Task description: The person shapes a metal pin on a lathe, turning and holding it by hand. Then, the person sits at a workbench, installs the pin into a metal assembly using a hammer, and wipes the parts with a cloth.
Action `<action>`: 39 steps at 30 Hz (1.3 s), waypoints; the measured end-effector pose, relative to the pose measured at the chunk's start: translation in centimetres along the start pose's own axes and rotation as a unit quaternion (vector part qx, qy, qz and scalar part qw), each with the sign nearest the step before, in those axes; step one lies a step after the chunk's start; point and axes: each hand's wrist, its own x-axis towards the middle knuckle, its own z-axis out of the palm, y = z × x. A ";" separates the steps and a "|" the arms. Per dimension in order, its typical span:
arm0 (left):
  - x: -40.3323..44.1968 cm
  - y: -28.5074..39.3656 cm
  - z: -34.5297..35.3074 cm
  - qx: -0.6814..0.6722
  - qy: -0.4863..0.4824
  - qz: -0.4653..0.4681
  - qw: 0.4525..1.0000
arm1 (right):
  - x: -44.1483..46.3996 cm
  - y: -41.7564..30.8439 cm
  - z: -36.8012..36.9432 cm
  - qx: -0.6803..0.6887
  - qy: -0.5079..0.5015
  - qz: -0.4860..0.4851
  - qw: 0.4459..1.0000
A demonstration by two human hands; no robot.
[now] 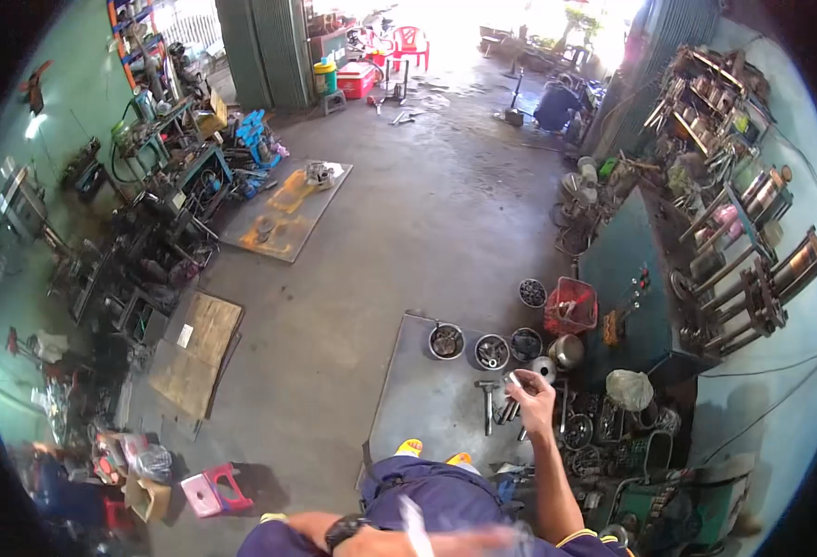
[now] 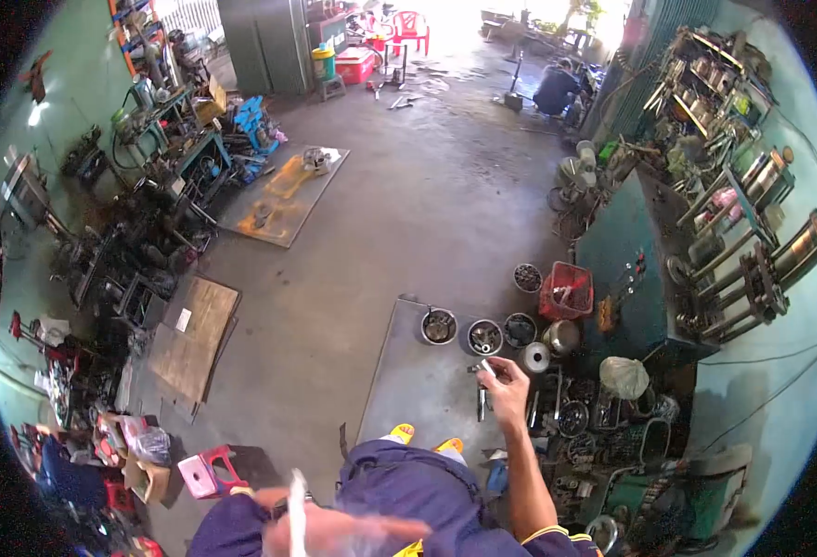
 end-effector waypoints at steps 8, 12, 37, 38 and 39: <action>-34.6 -5.1 -0.7 0.349 0.714 -0.332 0.508 | 1.1 0.8 -5.0 -0.005 -0.043 -0.002 0.999; -31.9 -7.9 0.1 0.401 0.658 -0.362 0.525 | 1.0 3.1 -8.4 0.009 -0.040 0.011 0.999; 9.3 -26.3 5.9 -0.347 -0.181 -0.207 0.897 | -10.1 15.7 -18.5 0.251 0.121 0.215 0.936; 8.7 -26.9 3.0 -0.301 -0.228 -0.287 0.881 | -10.0 17.1 -18.6 0.302 0.119 0.236 0.916; 8.2 -28.3 0.0 -0.127 -0.206 -0.321 0.916 | -9.2 16.3 -18.2 0.261 0.110 0.266 0.921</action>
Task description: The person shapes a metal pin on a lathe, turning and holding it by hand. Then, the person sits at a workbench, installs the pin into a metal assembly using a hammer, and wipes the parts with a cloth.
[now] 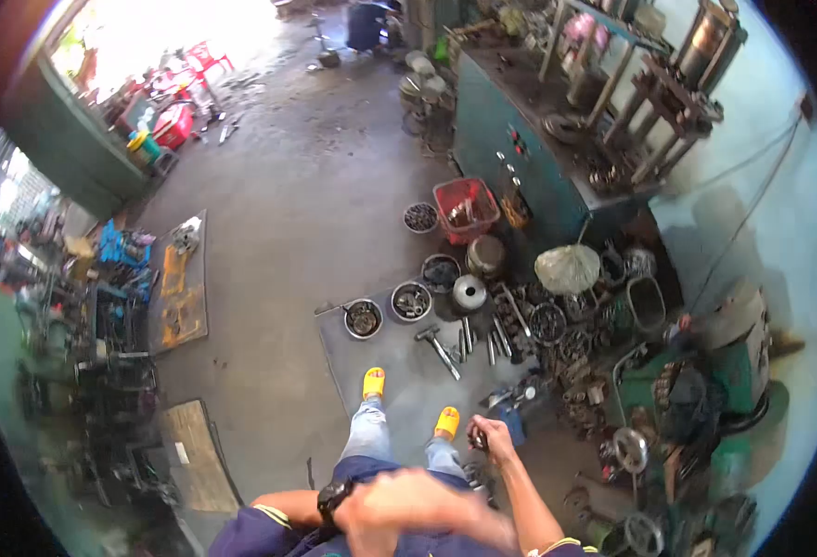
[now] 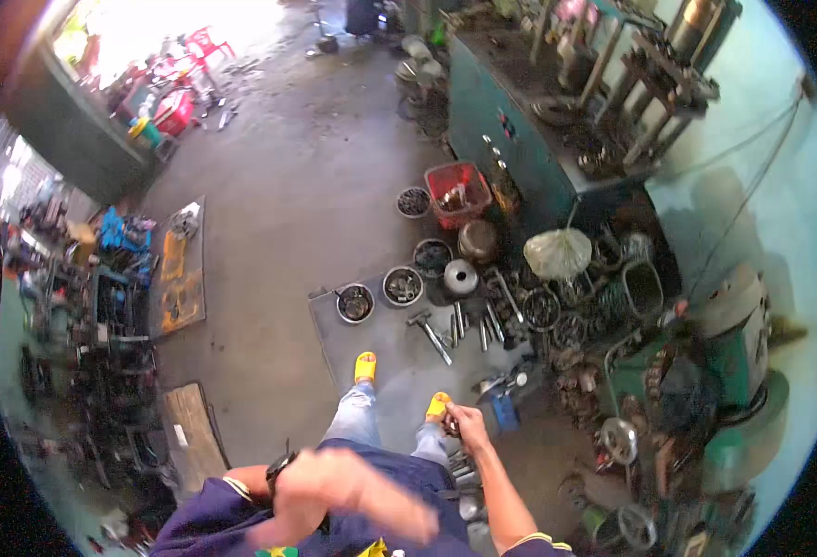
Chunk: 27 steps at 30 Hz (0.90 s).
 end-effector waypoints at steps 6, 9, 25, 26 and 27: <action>-22.5 -19.4 -20.4 0.427 -0.026 -0.541 0.724 | 4.0 10.5 -0.3 -0.526 0.122 0.130 0.832; -34.7 -21.3 -24.0 0.423 -0.142 -0.634 0.632 | 2.3 17.3 1.6 -0.574 0.088 0.238 0.779; -39.1 -17.5 -30.6 -0.002 -0.330 -0.648 0.687 | -6.2 21.6 9.7 -0.235 0.049 0.299 0.924; -38.5 -20.0 -30.8 0.009 -0.369 -0.632 0.682 | -4.4 22.7 7.9 -0.281 0.041 0.287 0.915; -37.6 -22.7 -31.1 0.016 -0.408 -0.617 0.673 | -2.3 23.6 6.2 -0.324 0.031 0.277 0.904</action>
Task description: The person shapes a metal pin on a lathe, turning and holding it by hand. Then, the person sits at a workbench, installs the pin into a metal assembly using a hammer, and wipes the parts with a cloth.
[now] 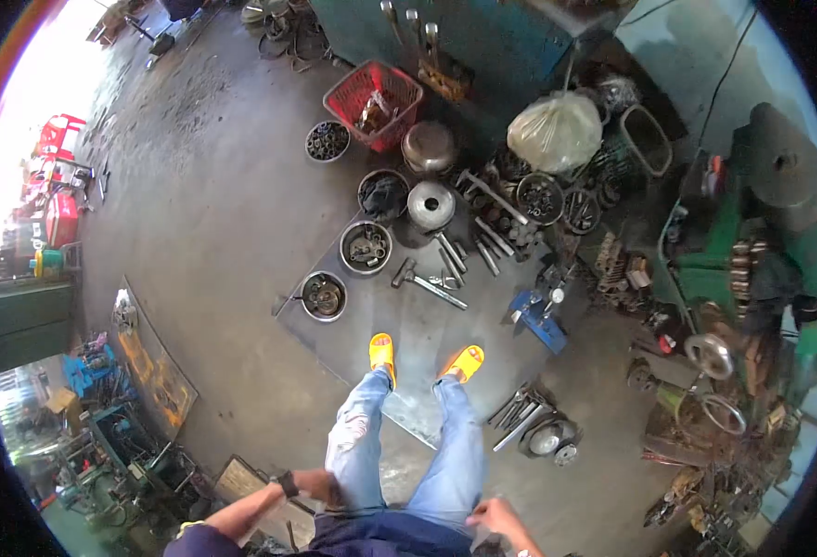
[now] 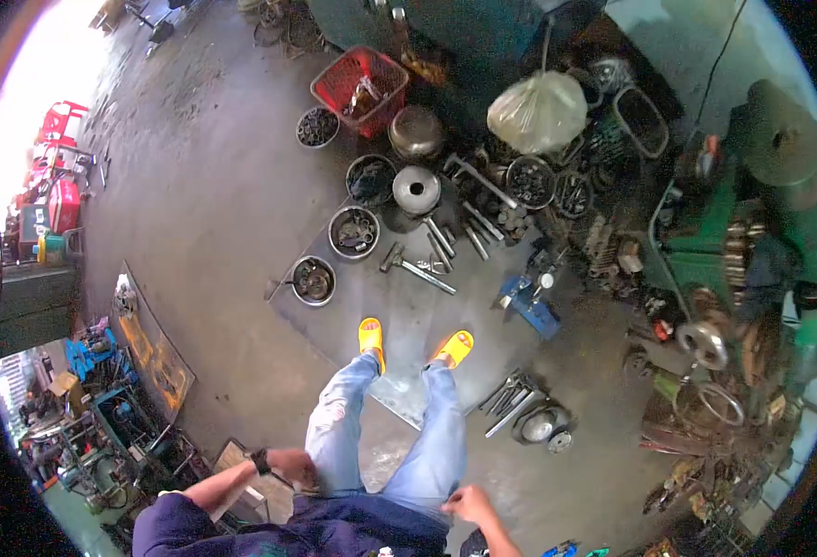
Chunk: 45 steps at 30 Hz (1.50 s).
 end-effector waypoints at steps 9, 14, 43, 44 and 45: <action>25.6 -5.6 -34.0 0.113 0.455 0.071 0.880 | 34.7 -10.3 -23.8 -0.018 0.401 -0.242 0.884; 36.8 -11.5 -42.0 -0.391 0.301 0.235 0.837 | 50.6 -16.0 -24.8 -0.006 0.322 -0.359 0.876; 31.6 -25.0 -40.9 -0.374 0.455 0.257 0.766 | 68.9 -14.5 -17.8 -0.247 0.389 -0.322 0.827; 32.9 -25.6 -42.1 -0.365 0.464 0.267 0.762 | 67.3 -13.3 -18.1 -0.235 0.391 -0.311 0.834; 33.9 -25.6 -42.8 -0.374 0.462 0.268 0.758 | 66.0 -12.0 -18.8 -0.226 0.392 -0.302 0.839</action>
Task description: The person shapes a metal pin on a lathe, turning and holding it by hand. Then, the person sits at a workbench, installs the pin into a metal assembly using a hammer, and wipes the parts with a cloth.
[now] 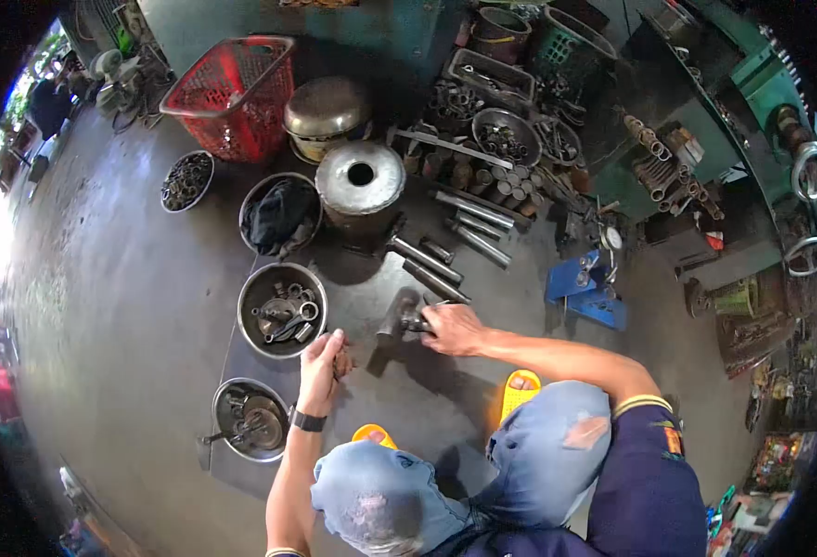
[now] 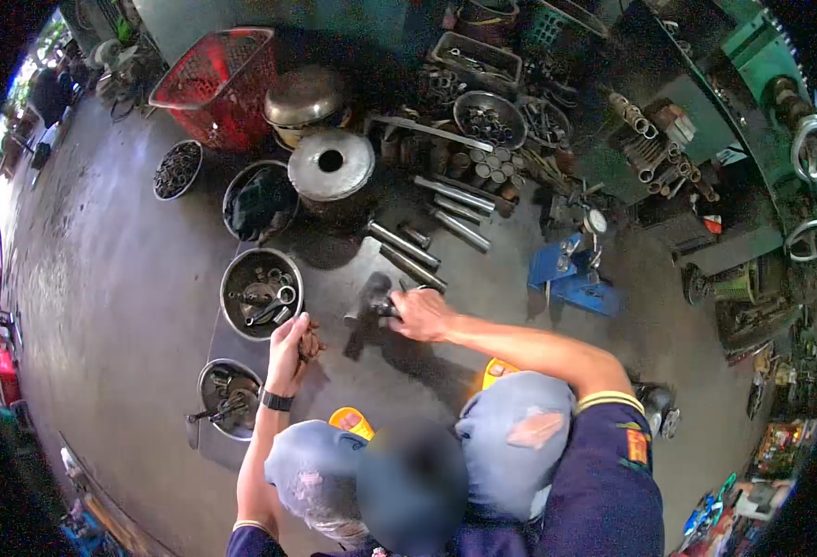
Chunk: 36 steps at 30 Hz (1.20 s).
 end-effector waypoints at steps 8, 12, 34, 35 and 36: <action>3.8 -3.8 6.4 0.002 -0.016 -0.034 0.999 | -7.7 12.2 -0.3 -0.014 0.190 0.184 0.964; 3.5 -4.0 6.7 0.047 0.014 -0.062 0.997 | -8.8 15.9 1.1 -0.049 0.230 0.236 0.943; -0.6 -3.4 5.7 0.113 0.119 -0.108 0.980 | 13.5 6.1 1.5 -0.242 0.174 0.057 0.953; -0.4 -3.3 5.8 0.107 0.121 -0.107 0.981 | 13.4 6.1 1.5 -0.252 0.167 0.061 0.951; -0.1 -3.5 5.8 0.104 0.119 -0.102 0.982 | 13.2 6.1 1.6 -0.260 0.156 0.072 0.950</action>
